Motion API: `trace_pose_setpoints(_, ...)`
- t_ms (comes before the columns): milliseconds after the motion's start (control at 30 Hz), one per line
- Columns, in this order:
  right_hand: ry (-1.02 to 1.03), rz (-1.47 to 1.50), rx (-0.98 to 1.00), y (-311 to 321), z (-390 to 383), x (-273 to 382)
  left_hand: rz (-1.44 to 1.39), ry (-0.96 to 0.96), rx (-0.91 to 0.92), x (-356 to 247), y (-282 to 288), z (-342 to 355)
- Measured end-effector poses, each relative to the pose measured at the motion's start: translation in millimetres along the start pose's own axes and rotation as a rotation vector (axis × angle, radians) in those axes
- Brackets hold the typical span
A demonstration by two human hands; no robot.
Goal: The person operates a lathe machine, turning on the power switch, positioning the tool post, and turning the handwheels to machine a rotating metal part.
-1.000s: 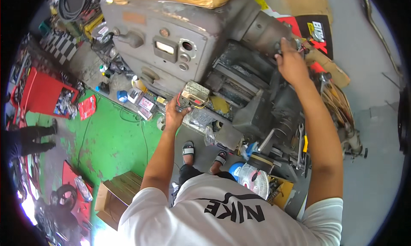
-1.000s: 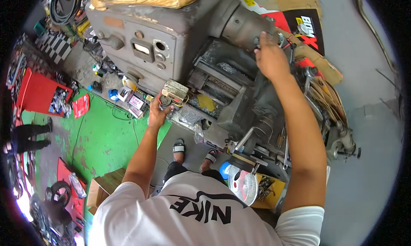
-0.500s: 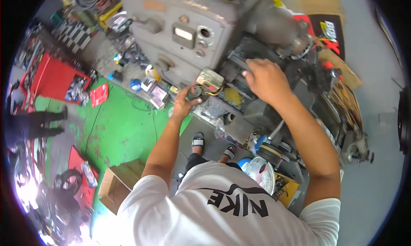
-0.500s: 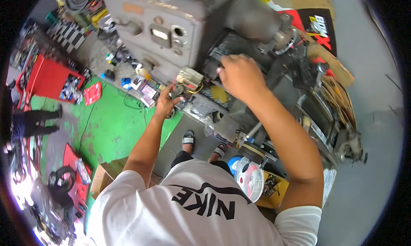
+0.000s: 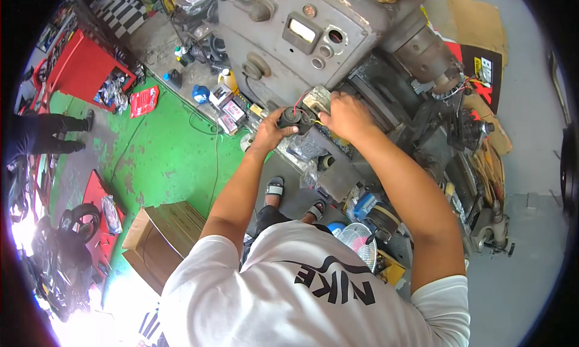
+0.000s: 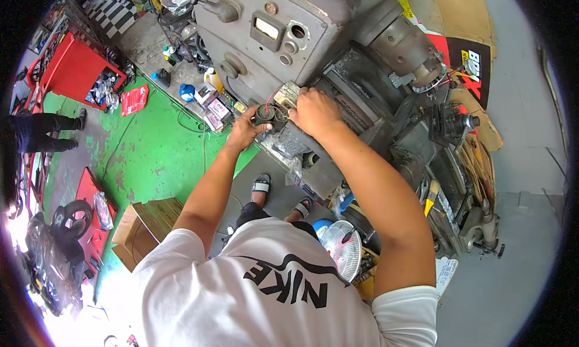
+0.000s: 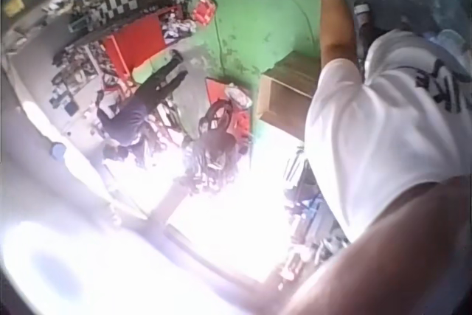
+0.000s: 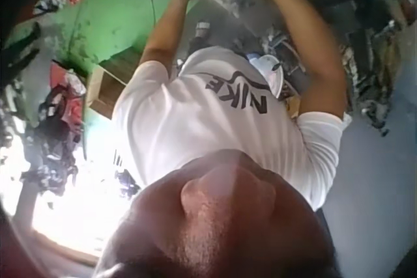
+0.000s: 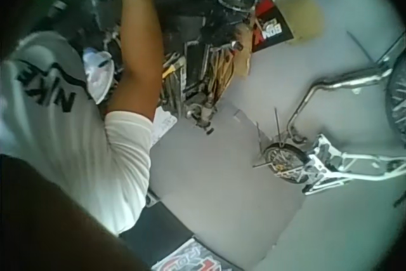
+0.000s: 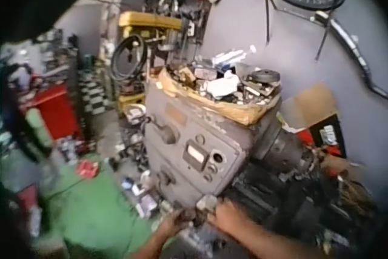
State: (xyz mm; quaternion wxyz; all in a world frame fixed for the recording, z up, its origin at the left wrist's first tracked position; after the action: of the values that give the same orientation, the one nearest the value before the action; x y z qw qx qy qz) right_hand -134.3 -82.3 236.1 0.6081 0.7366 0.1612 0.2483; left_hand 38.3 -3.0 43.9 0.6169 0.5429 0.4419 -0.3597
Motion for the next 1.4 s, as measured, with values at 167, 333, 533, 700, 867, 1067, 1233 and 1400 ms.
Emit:
trace_pose_setpoints(167, 0.001, -0.008, -0.068, -1, 4, -1, 0.095, -0.005, -0.018, -10, 1, -4)
trace_pose_setpoints(333, -0.053, 0.013, -0.083, -3, 6, 5, 0.168, 0.014, -0.076, -17, -4, -8)
trace_pose_setpoints(533, -0.056, -0.005, -0.103, -8, 10, 4, 0.181, 0.028, -0.114, -16, -8, -12)
trace_pose_setpoints(700, -0.036, -0.109, -0.144, -22, 12, 4, 0.185, -0.016, -0.121, -19, -12, -17)
trace_pose_setpoints(867, 0.051, -0.218, -0.370, -30, 13, 8, -0.042, -0.004, -0.058, -16, -13, -14)
trace_pose_setpoints(1067, 0.083, -0.106, -0.317, -27, 14, 4, -0.001, 0.065, -0.051, -19, -8, -18)
trace_pose_setpoints(1233, 0.076, -0.057, -0.245, -21, 13, 3, 0.041, 0.076, -0.055, -26, -8, -17)
trace_pose_setpoints(1400, 0.050, -0.029, -0.206, -15, 9, -2, 0.035, 0.077, -0.035, -23, -11, -12)
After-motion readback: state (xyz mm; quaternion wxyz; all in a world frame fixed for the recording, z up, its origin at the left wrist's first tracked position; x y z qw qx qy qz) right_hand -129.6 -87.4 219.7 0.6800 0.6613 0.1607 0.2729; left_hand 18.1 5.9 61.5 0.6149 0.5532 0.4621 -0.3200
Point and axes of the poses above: each hand's wrist, its own z-axis towards the middle knuckle, its own y-axis out of the back of the hand, x = y × z, the point moved 3 cm from there along z, towards the middle knuckle, and after that the axes turned 12 degrees about z, right-handed, at the moved point
